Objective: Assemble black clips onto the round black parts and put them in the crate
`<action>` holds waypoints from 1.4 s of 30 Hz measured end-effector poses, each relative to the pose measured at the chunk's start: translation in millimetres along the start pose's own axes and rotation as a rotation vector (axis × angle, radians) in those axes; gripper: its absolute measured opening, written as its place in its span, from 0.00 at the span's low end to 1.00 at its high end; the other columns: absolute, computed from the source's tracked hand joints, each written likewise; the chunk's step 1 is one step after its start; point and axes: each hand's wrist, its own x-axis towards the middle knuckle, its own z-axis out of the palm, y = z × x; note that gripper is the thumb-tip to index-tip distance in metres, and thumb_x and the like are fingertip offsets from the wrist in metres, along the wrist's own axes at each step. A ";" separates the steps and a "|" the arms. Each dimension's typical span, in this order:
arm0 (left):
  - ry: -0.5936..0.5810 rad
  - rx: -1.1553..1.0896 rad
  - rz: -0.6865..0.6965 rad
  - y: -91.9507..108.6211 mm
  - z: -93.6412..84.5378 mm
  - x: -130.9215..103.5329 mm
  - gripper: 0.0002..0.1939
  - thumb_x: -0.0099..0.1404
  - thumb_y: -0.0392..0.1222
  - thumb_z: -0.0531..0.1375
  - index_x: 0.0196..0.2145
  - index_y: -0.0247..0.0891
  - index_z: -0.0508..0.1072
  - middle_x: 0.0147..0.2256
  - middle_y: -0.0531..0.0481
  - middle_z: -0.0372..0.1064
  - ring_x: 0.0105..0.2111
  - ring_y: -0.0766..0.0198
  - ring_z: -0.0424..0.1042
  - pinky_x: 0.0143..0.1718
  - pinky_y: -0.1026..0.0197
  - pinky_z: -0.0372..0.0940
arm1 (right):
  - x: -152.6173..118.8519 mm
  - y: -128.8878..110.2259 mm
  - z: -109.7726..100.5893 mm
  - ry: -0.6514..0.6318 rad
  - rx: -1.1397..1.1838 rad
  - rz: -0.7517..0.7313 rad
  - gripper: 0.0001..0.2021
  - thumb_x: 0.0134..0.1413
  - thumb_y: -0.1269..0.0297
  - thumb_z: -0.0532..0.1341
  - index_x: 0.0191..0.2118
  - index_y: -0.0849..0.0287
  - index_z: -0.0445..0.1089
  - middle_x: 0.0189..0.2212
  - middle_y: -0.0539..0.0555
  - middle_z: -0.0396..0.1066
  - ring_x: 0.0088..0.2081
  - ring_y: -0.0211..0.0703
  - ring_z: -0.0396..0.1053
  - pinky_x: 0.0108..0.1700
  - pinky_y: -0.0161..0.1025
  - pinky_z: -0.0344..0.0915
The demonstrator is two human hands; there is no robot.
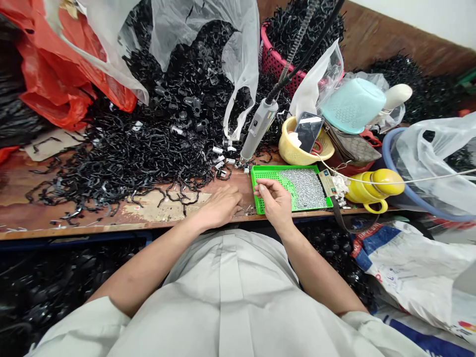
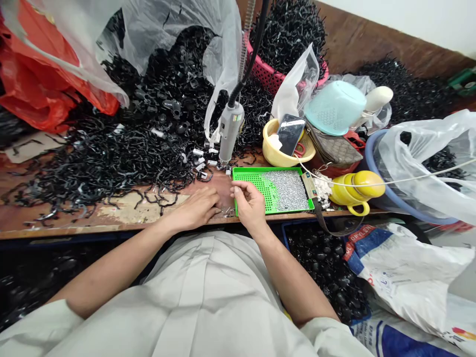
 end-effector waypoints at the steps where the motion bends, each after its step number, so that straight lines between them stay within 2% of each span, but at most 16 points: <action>1: 0.058 -0.108 -0.042 0.0 -0.4 -2.7 0.03 0.63 0.37 0.57 0.31 0.37 0.68 0.34 0.48 0.65 0.37 0.58 0.65 0.40 0.56 0.60 | -2.1 -2.4 1.8 -0.004 0.012 0.012 0.10 0.57 0.58 0.62 0.42 0.56 0.73 0.33 0.52 0.74 0.33 0.38 0.72 0.38 0.38 0.72; 5: 0.288 -0.698 -0.259 9.2 0.3 -19.2 0.07 0.66 0.44 0.55 0.33 0.38 0.65 0.30 0.53 0.64 0.30 0.65 0.64 0.34 0.61 0.62 | -14.2 -9.4 19.6 -0.171 0.086 0.123 0.11 0.54 0.58 0.65 0.42 0.56 0.73 0.33 0.51 0.73 0.30 0.36 0.71 0.32 0.35 0.71; 7: 0.304 -0.914 -0.316 15.4 0.9 -26.9 0.09 0.66 0.47 0.55 0.34 0.39 0.63 0.28 0.54 0.64 0.28 0.67 0.64 0.32 0.62 0.63 | -19.5 -10.1 30.6 -0.230 0.134 0.182 0.10 0.52 0.58 0.66 0.38 0.57 0.73 0.29 0.50 0.72 0.28 0.35 0.70 0.30 0.34 0.71; 9: 0.279 -0.964 -0.335 17.4 -2.0 -30.4 0.09 0.66 0.47 0.55 0.34 0.39 0.63 0.28 0.54 0.65 0.27 0.66 0.66 0.32 0.61 0.64 | -21.4 -9.7 38.4 -0.226 0.173 0.200 0.09 0.52 0.58 0.66 0.35 0.57 0.71 0.25 0.48 0.70 0.25 0.34 0.68 0.28 0.33 0.70; 11: 0.305 -0.772 -0.316 12.8 -9.8 -26.8 0.06 0.66 0.44 0.54 0.36 0.38 0.66 0.32 0.51 0.68 0.31 0.64 0.68 0.35 0.59 0.65 | -19.8 -9.3 41.2 -0.186 0.195 0.175 0.09 0.53 0.57 0.66 0.34 0.57 0.69 0.25 0.47 0.69 0.25 0.34 0.68 0.28 0.32 0.70; 14: 0.402 -0.134 -0.281 -2.5 -25.4 -6.8 0.09 0.65 0.36 0.54 0.42 0.39 0.71 0.40 0.44 0.69 0.42 0.56 0.69 0.45 0.53 0.63 | -15.4 -10.2 37.5 -0.112 0.199 0.115 0.10 0.55 0.56 0.64 0.36 0.56 0.67 0.32 0.49 0.71 0.29 0.34 0.71 0.29 0.33 0.71; 16: 0.360 0.224 -0.296 -12.2 -33.2 11.6 0.11 0.64 0.33 0.53 0.41 0.38 0.72 0.41 0.41 0.68 0.45 0.51 0.67 0.46 0.50 0.62 | -14.9 -11.6 32.8 -0.099 0.182 0.089 0.10 0.56 0.56 0.63 0.37 0.56 0.66 0.36 0.50 0.72 0.29 0.34 0.72 0.30 0.34 0.72; 18: 0.293 0.361 -0.300 -18.5 -38.1 26.6 0.10 0.63 0.30 0.52 0.37 0.37 0.73 0.39 0.39 0.68 0.44 0.50 0.67 0.44 0.50 0.63 | -17.8 -13.0 27.8 -0.114 0.159 0.077 0.09 0.56 0.57 0.63 0.38 0.56 0.66 0.34 0.50 0.72 0.28 0.34 0.72 0.31 0.34 0.73; 20: 0.304 0.354 -0.293 -21.4 -41.8 32.8 0.08 0.63 0.31 0.53 0.36 0.36 0.72 0.38 0.40 0.68 0.43 0.51 0.68 0.42 0.51 0.63 | -22.8 -14.0 23.4 -0.125 0.137 0.065 0.09 0.56 0.58 0.64 0.38 0.56 0.67 0.32 0.49 0.71 0.28 0.34 0.72 0.32 0.34 0.73; 22: 0.431 0.206 -0.299 -21.9 -45.0 28.8 0.05 0.63 0.35 0.57 0.38 0.37 0.71 0.38 0.42 0.68 0.40 0.55 0.69 0.40 0.54 0.64 | -26.8 -14.0 21.1 -0.135 0.117 0.058 0.09 0.55 0.59 0.64 0.39 0.55 0.68 0.31 0.48 0.70 0.29 0.35 0.73 0.33 0.35 0.73; 25: 0.654 -0.311 -0.346 -17.3 -44.5 10.7 0.08 0.61 0.44 0.61 0.37 0.38 0.70 0.35 0.48 0.69 0.33 0.62 0.69 0.35 0.61 0.65 | -26.4 -11.4 26.4 -0.185 0.093 0.079 0.08 0.56 0.58 0.63 0.39 0.55 0.68 0.31 0.49 0.70 0.31 0.38 0.74 0.34 0.36 0.74; 27: 0.733 -0.634 -0.392 -9.6 -38.4 -3.2 0.11 0.59 0.47 0.63 0.35 0.38 0.70 0.32 0.51 0.69 0.30 0.66 0.68 0.31 0.65 0.64 | -21.7 -7.8 37.6 -0.234 0.083 0.092 0.09 0.57 0.57 0.62 0.39 0.55 0.68 0.32 0.50 0.70 0.33 0.39 0.74 0.33 0.36 0.74; 30: 0.803 -0.919 -0.450 4.9 -24.8 -21.5 0.14 0.56 0.47 0.66 0.37 0.38 0.71 0.31 0.53 0.69 0.28 0.69 0.68 0.28 0.67 0.64 | -13.8 -1.8 60.5 -0.305 0.079 0.099 0.10 0.57 0.54 0.61 0.39 0.55 0.66 0.34 0.51 0.69 0.33 0.40 0.73 0.34 0.37 0.75; 34: 0.733 -0.985 -0.483 14.6 -17.2 -43.2 0.15 0.58 0.45 0.65 0.41 0.37 0.73 0.34 0.51 0.72 0.26 0.70 0.69 0.26 0.67 0.66 | -9.5 2.4 78.0 -0.331 0.069 0.078 0.09 0.58 0.55 0.59 0.38 0.54 0.65 0.32 0.49 0.70 0.30 0.38 0.71 0.36 0.37 0.73; 40: 0.513 -1.093 -0.551 7.2 -23.3 -64.7 0.13 0.57 0.47 0.66 0.32 0.35 0.70 0.23 0.53 0.70 0.21 0.68 0.70 0.20 0.68 0.65 | -8.9 0.1 62.6 -0.503 -0.069 -0.021 0.06 0.58 0.59 0.60 0.36 0.55 0.69 0.31 0.49 0.70 0.30 0.37 0.69 0.35 0.36 0.69; 42: 0.491 -1.126 -0.591 6.3 -21.8 -65.2 0.13 0.57 0.47 0.65 0.30 0.36 0.67 0.21 0.54 0.70 0.19 0.68 0.70 0.19 0.67 0.66 | -10.0 -1.4 58.2 -0.542 -0.090 -0.047 0.05 0.57 0.60 0.61 0.37 0.55 0.70 0.32 0.49 0.70 0.31 0.38 0.69 0.37 0.37 0.69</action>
